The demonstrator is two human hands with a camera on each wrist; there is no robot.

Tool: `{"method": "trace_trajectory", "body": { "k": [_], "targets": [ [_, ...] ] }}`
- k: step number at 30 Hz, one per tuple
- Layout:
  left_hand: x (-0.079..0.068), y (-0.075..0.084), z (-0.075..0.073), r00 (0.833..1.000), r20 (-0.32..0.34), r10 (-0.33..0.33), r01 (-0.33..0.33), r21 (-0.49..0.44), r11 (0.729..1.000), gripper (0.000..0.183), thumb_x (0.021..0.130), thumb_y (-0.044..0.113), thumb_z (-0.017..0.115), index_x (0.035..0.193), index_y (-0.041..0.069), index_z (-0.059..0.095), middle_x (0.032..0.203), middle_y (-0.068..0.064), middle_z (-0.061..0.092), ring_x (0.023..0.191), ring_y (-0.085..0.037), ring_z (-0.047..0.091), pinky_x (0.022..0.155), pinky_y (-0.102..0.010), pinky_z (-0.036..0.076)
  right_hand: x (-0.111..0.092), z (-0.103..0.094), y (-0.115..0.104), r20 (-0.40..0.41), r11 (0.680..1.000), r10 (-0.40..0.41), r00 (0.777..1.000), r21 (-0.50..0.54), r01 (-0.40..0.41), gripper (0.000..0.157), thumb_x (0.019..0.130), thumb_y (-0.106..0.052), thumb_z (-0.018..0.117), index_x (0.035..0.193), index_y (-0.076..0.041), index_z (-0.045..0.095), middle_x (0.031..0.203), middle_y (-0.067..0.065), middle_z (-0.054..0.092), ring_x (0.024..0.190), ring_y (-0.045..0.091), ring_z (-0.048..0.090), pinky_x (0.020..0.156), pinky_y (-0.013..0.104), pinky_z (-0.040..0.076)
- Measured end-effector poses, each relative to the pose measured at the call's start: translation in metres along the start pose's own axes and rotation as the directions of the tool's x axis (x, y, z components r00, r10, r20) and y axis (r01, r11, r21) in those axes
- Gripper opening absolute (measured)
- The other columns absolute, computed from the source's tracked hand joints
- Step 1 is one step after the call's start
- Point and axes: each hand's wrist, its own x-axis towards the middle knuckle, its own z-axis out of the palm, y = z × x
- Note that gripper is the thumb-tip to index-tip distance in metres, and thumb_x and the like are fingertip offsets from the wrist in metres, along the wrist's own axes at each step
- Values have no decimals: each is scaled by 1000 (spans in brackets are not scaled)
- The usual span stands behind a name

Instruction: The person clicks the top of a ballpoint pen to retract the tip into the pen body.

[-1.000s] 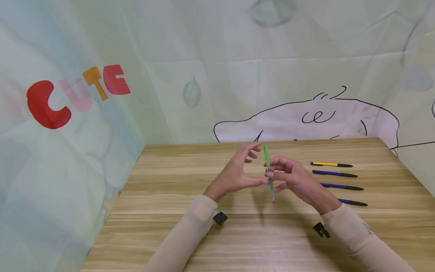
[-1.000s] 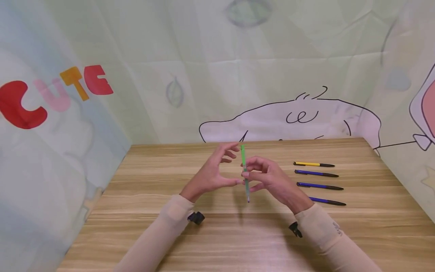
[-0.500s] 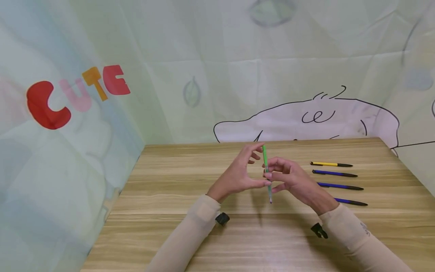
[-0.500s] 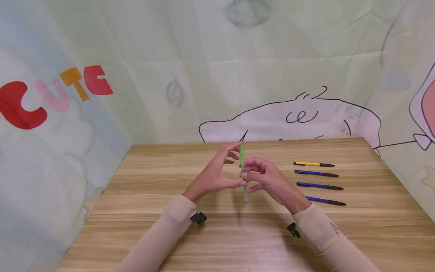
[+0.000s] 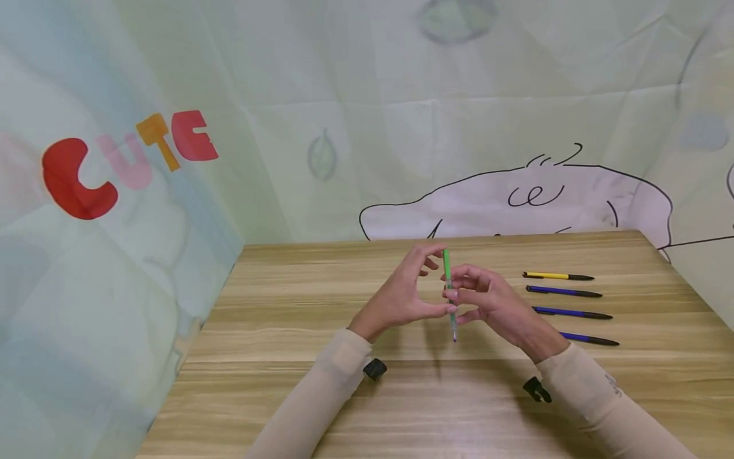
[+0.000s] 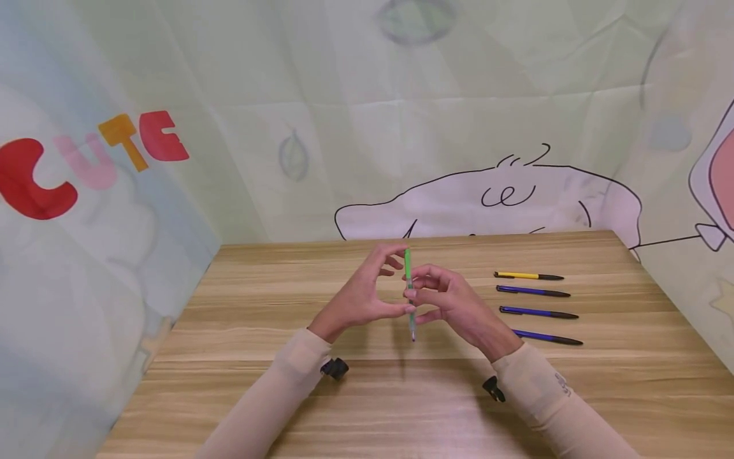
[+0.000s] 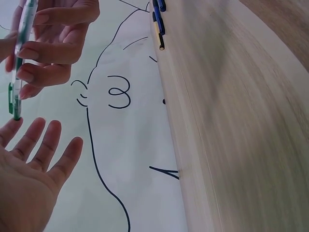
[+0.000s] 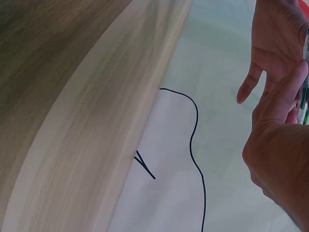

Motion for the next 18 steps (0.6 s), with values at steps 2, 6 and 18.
{"method": "trace_trajectory", "body": {
  "k": [2, 6, 18],
  "targets": [
    [0, 0, 0, 1000, 1, -4, 4, 3, 1000, 97, 77, 28, 90, 154, 20, 32, 140, -3, 45, 121, -23, 54, 99, -41, 52, 0, 0, 0, -2, 1000, -1, 1000, 0, 1, 22, 98, -14, 67, 119, -12, 62, 107, 2, 64, 88, 16, 68, 75, 40, 62],
    [0, 1, 0, 1000, 6, -14, 14, 12, 1000, 96, 77, 29, 90, 153, 20, 32, 141, -3, 45, 121, -21, 54, 99, -38, 52, 0, 0, 0, -1, 1000, -7, 1000, 2, 7, 22, 98, -14, 67, 119, -13, 62, 106, 2, 65, 87, 16, 69, 75, 40, 62],
    [0, 1, 0, 1000, 6, -7, 7, -30, 1000, 97, 77, 23, 90, 153, 19, 30, 137, -7, 47, 121, -35, 55, 101, -50, 51, 2, 1, -2, -3, 1000, -8, 1000, 1, 8, 18, 99, -13, 66, 117, -14, 63, 104, 1, 65, 87, 16, 68, 73, 39, 62]
  ]
}}
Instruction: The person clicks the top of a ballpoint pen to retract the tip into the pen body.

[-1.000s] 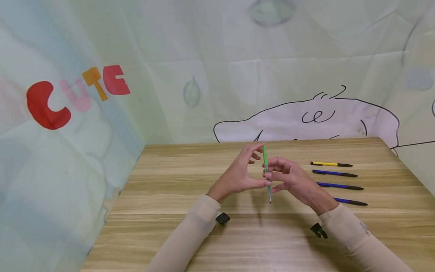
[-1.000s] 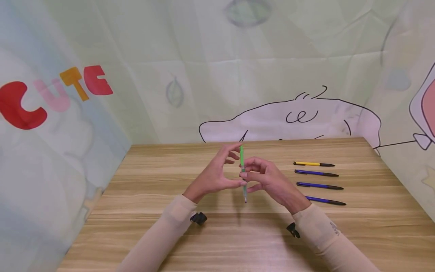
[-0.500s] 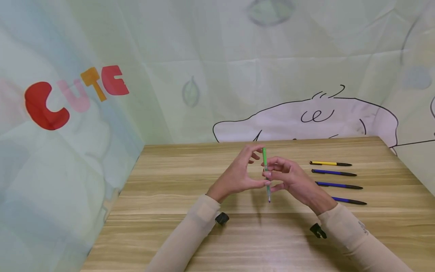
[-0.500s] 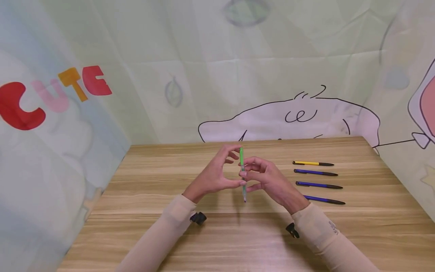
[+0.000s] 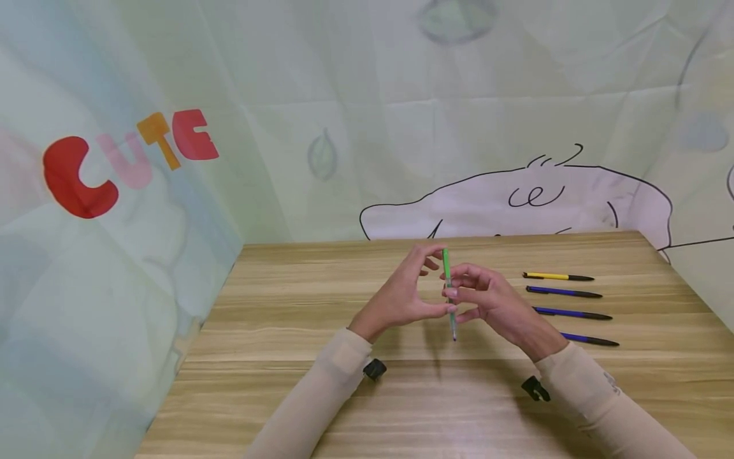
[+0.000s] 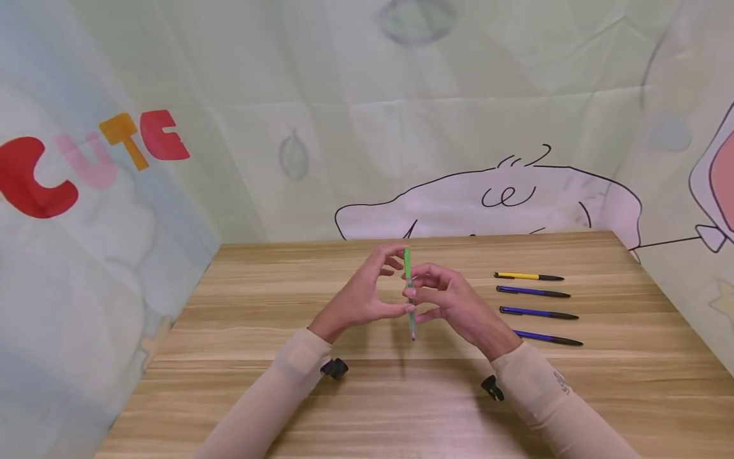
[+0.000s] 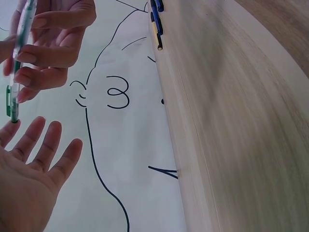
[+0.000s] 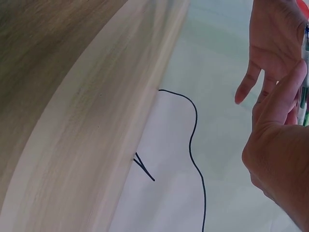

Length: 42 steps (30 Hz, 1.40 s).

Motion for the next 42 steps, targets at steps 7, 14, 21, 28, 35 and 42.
{"method": "trace_trajectory", "body": {
  "k": [7, 14, 21, 28, 35, 42],
  "targets": [
    [0, 1, 0, 1000, -10, -6, 6, 11, 1000, 96, 77, 25, 90, 153, 19, 31, 137, -5, 48, 121, -27, 56, 101, -41, 51, 2, 0, 0, -9, 999, 7, 1000, -31, -7, 20, 98, -15, 67, 117, -12, 63, 106, 3, 64, 88, 17, 67, 74, 40, 62],
    [0, 1, 0, 1000, -7, 15, -15, -7, 1000, 97, 77, 23, 90, 153, 20, 30, 136, -5, 47, 121, -31, 56, 101, -41, 50, 4, -1, -1, -9, 1000, -2, 1000, -29, 2, 19, 98, -14, 68, 117, -12, 64, 105, 3, 64, 90, 17, 67, 72, 40, 62],
    [-1, 1, 0, 1000, -3, 13, -13, 41, 999, 107, 76, 23, 90, 159, 22, 21, 137, -6, 47, 121, -26, 56, 101, -41, 50, 2, -4, 0, -5, 996, 18, 1000, -92, -18, 23, 97, -17, 70, 119, -14, 62, 108, 6, 63, 96, 19, 68, 77, 44, 62],
    [-5, 1, -7, 999, -24, 32, -29, 99, 995, 103, 76, 31, 91, 158, 23, 28, 139, -3, 50, 125, -17, 52, 106, -35, 46, 1, -10, -1, -12, 983, 12, 1000, -183, -14, 27, 97, -21, 71, 119, -9, 63, 110, 10, 63, 101, 26, 69, 82, 49, 61],
    [-14, -2, -18, 1000, -23, 4, -1, 112, 994, 95, 79, 33, 88, 156, 24, 33, 140, -1, 51, 124, -17, 53, 106, -38, 47, -4, -19, -2, -49, 944, -10, 999, -328, -7, 35, 95, -30, 72, 121, -8, 64, 113, 16, 68, 102, 33, 69, 81, 45, 62],
    [-26, -8, -30, 999, -42, -9, 14, 134, 991, 81, 81, 32, 87, 149, 18, 46, 141, 0, 54, 122, -19, 55, 107, -36, 48, -9, -34, -6, -87, 912, -19, 996, -410, -19, 35, 95, -32, 72, 121, -9, 65, 109, 14, 70, 103, 31, 67, 83, 42, 60]
  ]
}}
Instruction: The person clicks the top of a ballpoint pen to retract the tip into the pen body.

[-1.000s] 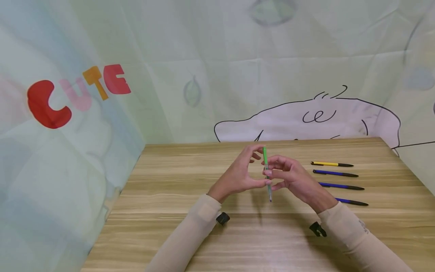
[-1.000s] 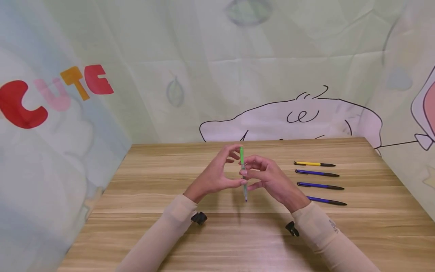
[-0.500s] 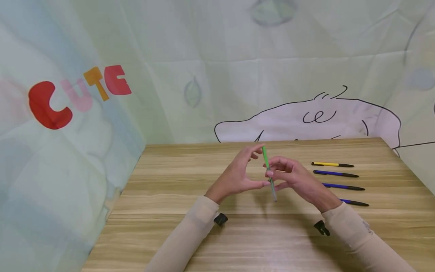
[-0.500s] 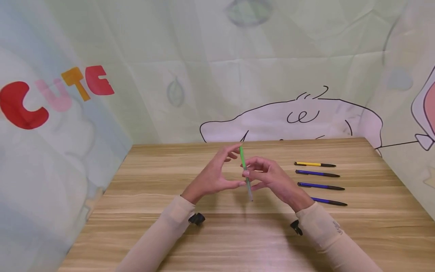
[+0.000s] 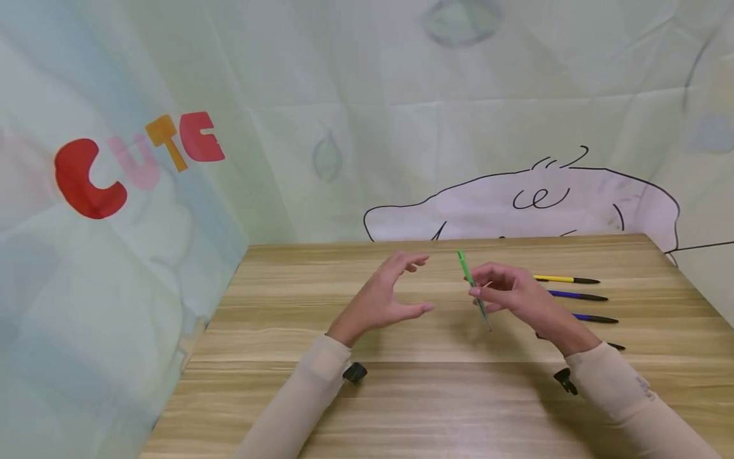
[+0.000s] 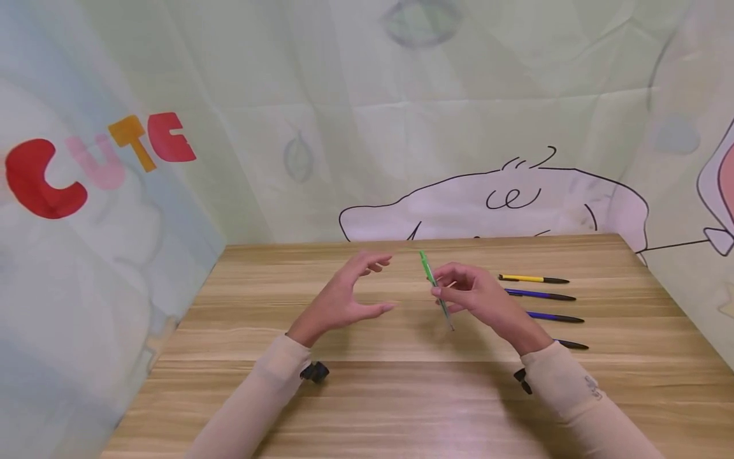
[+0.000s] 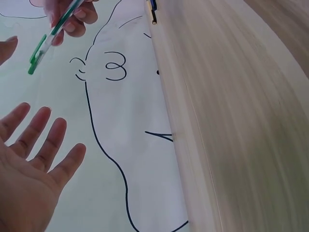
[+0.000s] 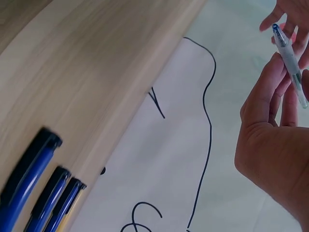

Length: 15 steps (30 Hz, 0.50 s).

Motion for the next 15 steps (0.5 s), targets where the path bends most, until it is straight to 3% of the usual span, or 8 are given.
{"method": "trace_trajectory", "body": {
  "k": [6, 10, 15],
  "targets": [
    [-9, -3, -9, 999, 3, -46, 46, 16, 999, 76, 83, 35, 85, 148, 21, 48, 141, 2, 55, 122, -16, 55, 107, -41, 48, -3, -15, 4, 5, 1000, -8, 1000, -24, 8, 35, 97, -32, 71, 123, -9, 65, 110, 12, 69, 104, 30, 67, 85, 41, 59],
    [-15, -6, -13, 998, 11, -65, 64, 37, 997, 75, 83, 34, 84, 147, 20, 48, 140, 0, 55, 121, -21, 56, 106, -44, 49, -5, -25, 7, 0, 999, -14, 1000, -34, 14, 35, 97, -32, 70, 123, -9, 64, 110, 11, 70, 107, 34, 66, 86, 41, 59],
    [-22, -9, -18, 997, 13, -77, 76, 52, 996, 75, 83, 32, 85, 147, 18, 49, 139, 0, 55, 121, -22, 57, 105, -41, 49, -7, -37, 10, -19, 999, -3, 1000, -50, 2, 36, 97, -33, 70, 124, -9, 64, 110, 10, 70, 107, 32, 66, 87, 41, 60]
  ]
}}
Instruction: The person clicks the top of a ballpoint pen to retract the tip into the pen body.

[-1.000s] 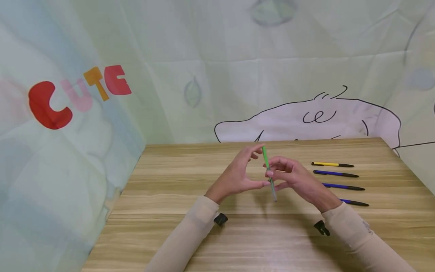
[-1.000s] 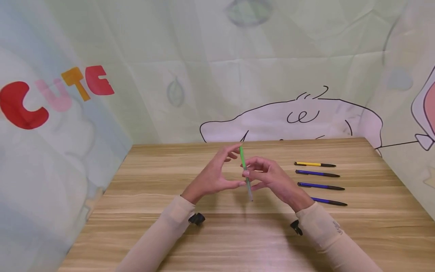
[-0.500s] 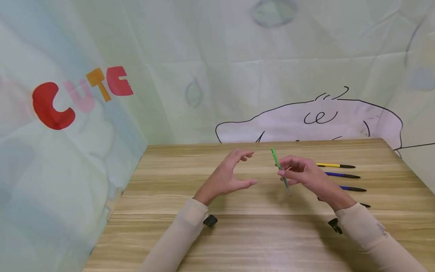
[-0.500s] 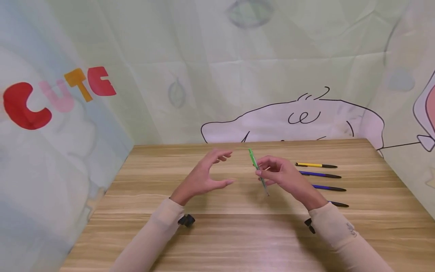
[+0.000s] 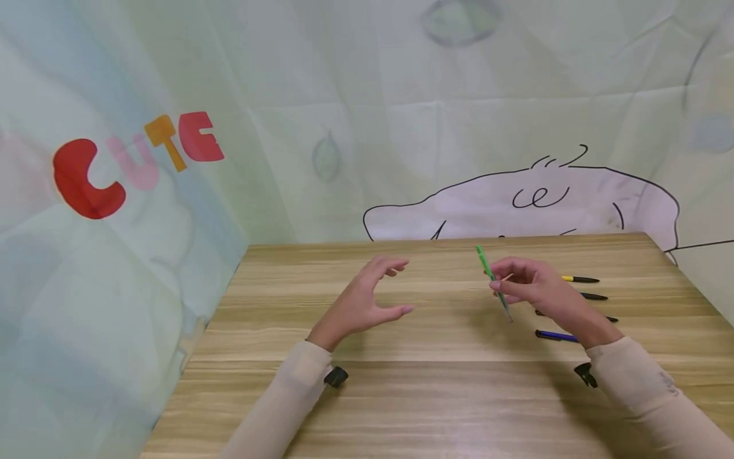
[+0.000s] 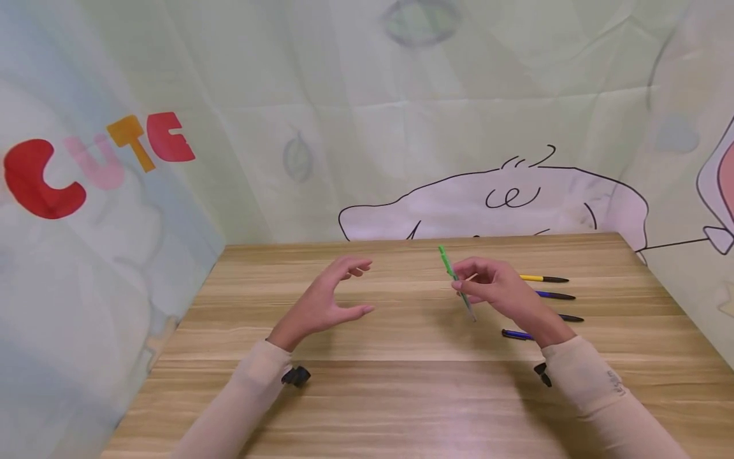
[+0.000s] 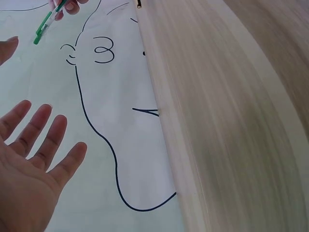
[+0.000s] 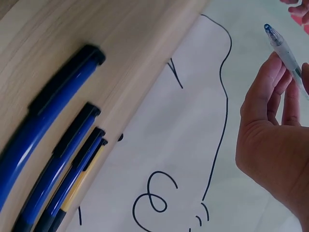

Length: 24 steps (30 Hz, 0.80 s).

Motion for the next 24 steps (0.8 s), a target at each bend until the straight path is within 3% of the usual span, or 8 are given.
{"method": "trace_trajectory", "body": {
  "k": [7, 15, 24],
  "targets": [
    [-8, -5, -5, 1000, 8, -13, 13, 3, 1000, 75, 83, 33, 85, 148, 19, 48, 140, 1, 54, 121, -17, 55, 106, -41, 49, -2, -16, 6, -21, 997, -12, 1000, -74, 11, 37, 98, -32, 69, 125, -7, 64, 111, 6, 72, 104, 24, 68, 84, 36, 60],
    [-17, -12, -10, 1000, 11, -29, 29, 16, 999, 75, 84, 32, 84, 148, 18, 48, 139, 0, 54, 121, -22, 57, 105, -45, 50, -3, -34, 15, -53, 991, -25, 998, -130, 18, 39, 99, -31, 68, 128, -6, 64, 110, 2, 72, 101, 18, 69, 81, 30, 60],
    [-26, -17, -14, 999, 7, -34, 34, 52, 998, 74, 84, 34, 84, 147, 18, 49, 137, 0, 55, 120, -21, 57, 102, -46, 51, 1, -53, 26, -99, 981, -23, 995, -192, 4, 44, 99, -29, 68, 132, -1, 61, 105, 0, 74, 96, 13, 69, 77, 31, 60]
  ]
}}
